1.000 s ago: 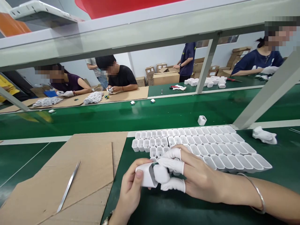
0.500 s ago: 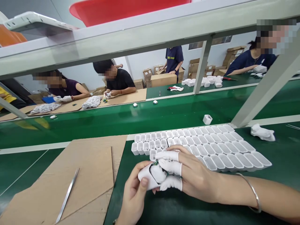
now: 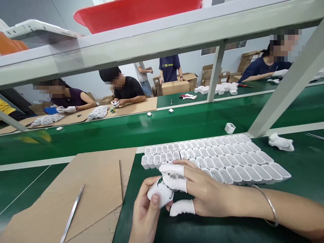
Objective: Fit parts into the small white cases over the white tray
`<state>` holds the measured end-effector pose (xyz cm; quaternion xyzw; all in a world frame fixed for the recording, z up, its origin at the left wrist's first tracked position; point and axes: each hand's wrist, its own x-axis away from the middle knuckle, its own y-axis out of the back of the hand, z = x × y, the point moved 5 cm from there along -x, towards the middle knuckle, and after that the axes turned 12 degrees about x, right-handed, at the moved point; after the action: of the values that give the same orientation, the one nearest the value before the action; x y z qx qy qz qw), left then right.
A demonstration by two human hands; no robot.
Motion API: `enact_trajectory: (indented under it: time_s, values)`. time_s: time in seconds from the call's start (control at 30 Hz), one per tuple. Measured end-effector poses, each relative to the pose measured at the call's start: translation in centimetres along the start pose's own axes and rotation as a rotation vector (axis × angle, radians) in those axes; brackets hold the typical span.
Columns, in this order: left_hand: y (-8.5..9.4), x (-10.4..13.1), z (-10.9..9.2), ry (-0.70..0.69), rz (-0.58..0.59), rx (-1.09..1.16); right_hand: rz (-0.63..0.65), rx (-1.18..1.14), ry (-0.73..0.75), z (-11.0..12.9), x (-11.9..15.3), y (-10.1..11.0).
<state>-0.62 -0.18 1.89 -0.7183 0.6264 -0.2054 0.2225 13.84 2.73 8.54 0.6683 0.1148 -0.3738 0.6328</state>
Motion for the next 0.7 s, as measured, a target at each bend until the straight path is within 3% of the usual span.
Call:
enact_trajectory:
  time_s: [0.17, 0.33, 0.43, 0.57, 0.7]
  values:
    - [0.4, -0.4, 0.4, 0.003, 0.050, 0.017, -0.026, -0.033, 0.043, 0.0, 0.2, -0.6]
    - [1.1, -1.0, 0.6, -0.014, 0.161, 0.043, -0.123, -0.056, -0.012, -0.1, 0.2, -0.3]
    - [1.1, -0.9, 0.6, 0.004, 0.096, 0.084, -0.172, -0.046, 0.011, 0.3, 0.2, 0.0]
    - [0.3, -0.6, 0.5, 0.015, 0.039, 0.113, -0.067, 0.045, 0.077, 1.1, 0.3, -0.7]
    - [0.1, -0.6, 0.6, 0.023, 0.066, 0.105, -0.017, 0.321, 0.091, 1.1, 0.7, -1.4]
